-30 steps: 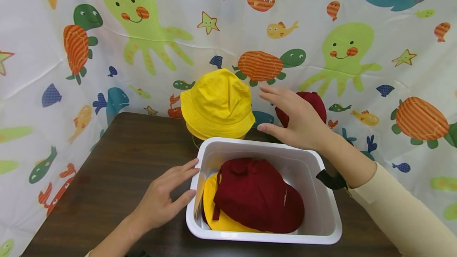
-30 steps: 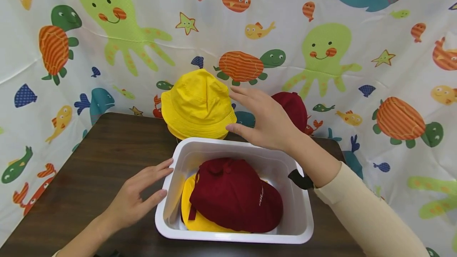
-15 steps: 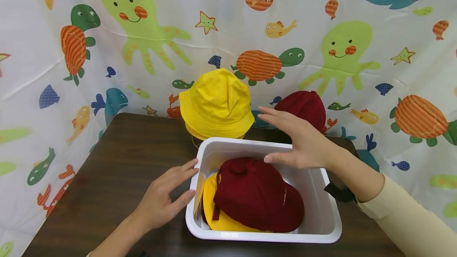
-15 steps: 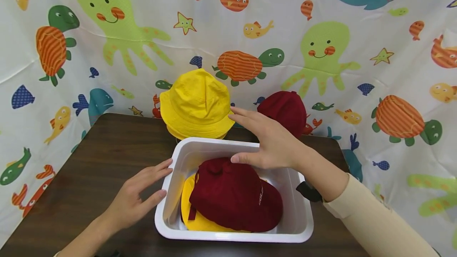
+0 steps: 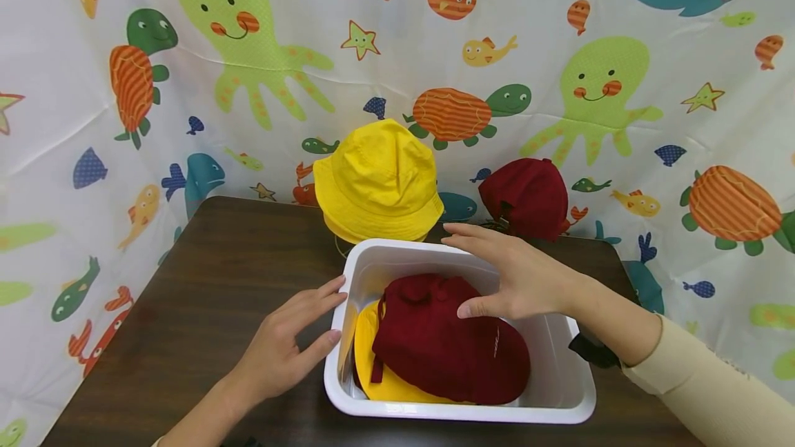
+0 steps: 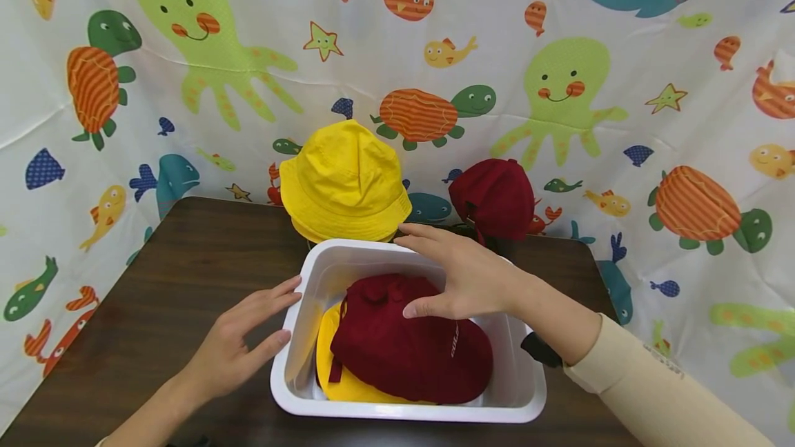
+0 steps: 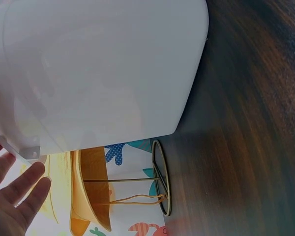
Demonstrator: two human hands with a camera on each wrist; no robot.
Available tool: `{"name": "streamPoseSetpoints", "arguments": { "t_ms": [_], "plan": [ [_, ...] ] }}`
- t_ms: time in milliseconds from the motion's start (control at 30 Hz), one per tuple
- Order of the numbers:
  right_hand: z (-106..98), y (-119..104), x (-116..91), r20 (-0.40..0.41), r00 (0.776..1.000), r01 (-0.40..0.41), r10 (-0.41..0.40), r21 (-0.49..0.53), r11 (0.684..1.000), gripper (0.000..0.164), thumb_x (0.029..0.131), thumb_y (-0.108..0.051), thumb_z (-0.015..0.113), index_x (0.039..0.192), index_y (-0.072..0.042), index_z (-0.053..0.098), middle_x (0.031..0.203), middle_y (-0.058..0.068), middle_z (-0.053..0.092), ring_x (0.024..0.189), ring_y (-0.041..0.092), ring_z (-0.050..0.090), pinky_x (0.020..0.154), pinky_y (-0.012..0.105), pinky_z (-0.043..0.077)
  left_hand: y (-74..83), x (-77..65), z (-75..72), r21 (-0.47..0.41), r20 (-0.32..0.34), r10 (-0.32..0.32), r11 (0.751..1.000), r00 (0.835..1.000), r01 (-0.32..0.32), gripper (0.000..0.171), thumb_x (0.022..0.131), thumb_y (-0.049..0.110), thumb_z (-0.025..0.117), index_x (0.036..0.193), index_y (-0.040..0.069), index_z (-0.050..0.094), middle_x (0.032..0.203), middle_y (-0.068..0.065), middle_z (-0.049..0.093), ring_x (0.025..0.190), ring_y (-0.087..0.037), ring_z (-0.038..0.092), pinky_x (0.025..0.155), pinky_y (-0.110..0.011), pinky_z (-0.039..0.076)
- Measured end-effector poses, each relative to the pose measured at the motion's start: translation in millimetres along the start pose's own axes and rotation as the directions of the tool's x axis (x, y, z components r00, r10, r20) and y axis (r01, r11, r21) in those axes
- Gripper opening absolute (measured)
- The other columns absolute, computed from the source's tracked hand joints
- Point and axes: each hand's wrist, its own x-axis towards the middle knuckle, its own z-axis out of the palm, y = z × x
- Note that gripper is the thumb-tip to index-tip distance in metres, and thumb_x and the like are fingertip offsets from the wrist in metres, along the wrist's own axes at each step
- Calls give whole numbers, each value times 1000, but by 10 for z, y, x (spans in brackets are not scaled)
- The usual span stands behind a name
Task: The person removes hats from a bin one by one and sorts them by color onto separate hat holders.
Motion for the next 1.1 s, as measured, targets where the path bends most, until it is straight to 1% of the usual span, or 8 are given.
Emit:
{"name": "streamPoseSetpoints", "arguments": {
  "t_ms": [133,233,333,500,600,800,933,1100],
  "plan": [
    [72,28,2,12,1000,-2,1,27,1000,86,83,-50,85,152,-10,54,164,3,41,145,25,45,110,54,48,-2,1,4,5,-3,2,1000,1000,-2,59,84,11,83,141,11,66,154,-2,57,129,-20,63,108,-26,46],
    [119,45,7,19,1000,-24,23,48,999,85,82,-49,86,151,-11,55,162,4,45,142,24,48,108,54,49,3,-1,7,8,-6,4,1000,1000,-4,59,84,11,83,141,11,67,153,-2,57,128,-20,63,108,-26,46],
    [163,67,9,34,999,-45,42,70,997,83,82,-48,86,150,-12,57,159,4,47,141,24,48,108,55,49,13,0,6,13,-4,1,1000,1000,-1,60,84,11,83,142,11,66,153,-2,57,128,-20,63,107,-29,48],
    [225,100,15,89,994,-76,68,88,993,81,83,-50,84,149,-14,57,156,3,51,139,22,49,109,52,49,17,-1,4,12,3,-13,1000,1000,13,59,85,12,83,141,11,66,154,-1,57,129,-19,62,106,-34,51],
    [252,104,22,124,989,-88,78,77,993,81,83,-53,83,149,-14,57,153,1,53,138,20,49,110,50,49,11,-4,8,5,2,-13,1000,1000,13,59,85,12,83,141,10,66,154,-1,56,130,-19,62,106,-32,49],
    [308,102,58,155,987,-49,47,12,999,78,84,-60,80,143,-14,61,140,-5,61,125,14,56,106,44,52,-10,-10,26,2,-20,12,1000,1000,-12,59,84,10,83,141,10,67,153,-2,57,128,-21,63,110,-23,43],
    [342,115,77,164,986,-27,24,13,1000,69,84,-56,82,137,-15,64,132,-7,64,119,11,58,104,40,53,-11,-6,28,2,-21,12,1000,1000,-12,58,84,10,82,141,10,67,154,-2,57,128,-21,63,111,-23,42],
    [380,122,88,175,984,-22,23,-8,1000,64,83,-51,84,134,-16,66,129,-7,65,119,12,58,105,39,52,-5,-6,26,2,-18,5,1000,1000,-5,59,85,11,82,141,12,67,154,-2,57,129,-21,63,110,-25,43]
  ]
}}
